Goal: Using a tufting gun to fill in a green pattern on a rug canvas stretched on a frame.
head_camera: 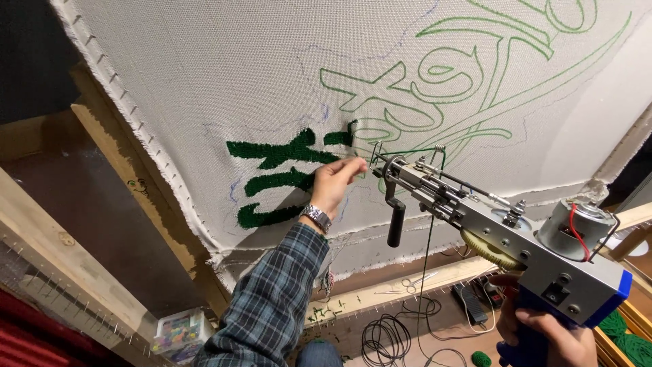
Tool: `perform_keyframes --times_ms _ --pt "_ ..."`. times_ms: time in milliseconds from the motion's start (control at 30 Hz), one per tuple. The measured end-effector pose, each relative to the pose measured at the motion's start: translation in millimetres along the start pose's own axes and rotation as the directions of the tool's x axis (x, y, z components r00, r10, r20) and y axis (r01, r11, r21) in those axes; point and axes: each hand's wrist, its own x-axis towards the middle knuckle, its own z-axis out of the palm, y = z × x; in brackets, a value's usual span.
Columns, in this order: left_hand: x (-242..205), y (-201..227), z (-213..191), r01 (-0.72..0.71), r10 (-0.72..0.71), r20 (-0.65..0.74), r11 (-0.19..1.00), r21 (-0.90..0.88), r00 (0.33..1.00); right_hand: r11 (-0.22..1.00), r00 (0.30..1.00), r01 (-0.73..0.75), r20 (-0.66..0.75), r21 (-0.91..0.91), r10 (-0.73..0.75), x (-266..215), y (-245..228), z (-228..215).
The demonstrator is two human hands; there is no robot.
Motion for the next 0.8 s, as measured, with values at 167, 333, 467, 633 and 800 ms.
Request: perform_keyframes --times_ms 167,333,467,633,800 --pt "-16.4 4.2 -9.1 0.039 -0.139 0.287 0.943 0.330 0.948 0.998 0.999 -0.037 -0.040 -0.051 0.035 -6.7 -8.9 16.1" --pt "-18.8 -20.8 -10.3 -0.013 -0.110 0.525 0.974 0.226 0.844 0.999 0.993 -0.009 -0.115 0.051 0.015 -7.1 -8.1 27.6" --pt "-41.8 -30.7 5.4 0.096 -0.121 0.660 0.993 0.074 0.742 0.998 0.998 -0.041 -0.050 0.048 0.044 -1.8 4.3 20.2" --pt "-53.4 -42.5 31.6 0.186 -0.226 0.518 0.974 0.129 0.825 0.997 0.998 -0.043 0.053 0.057 0.040 5.6 16.8 11.7" --pt "-73.9 -2.7 39.3 0.138 -0.191 0.436 0.979 0.150 0.879 1.000 0.999 -0.014 0.052 -0.013 0.014 7.5 17.1 16.9"
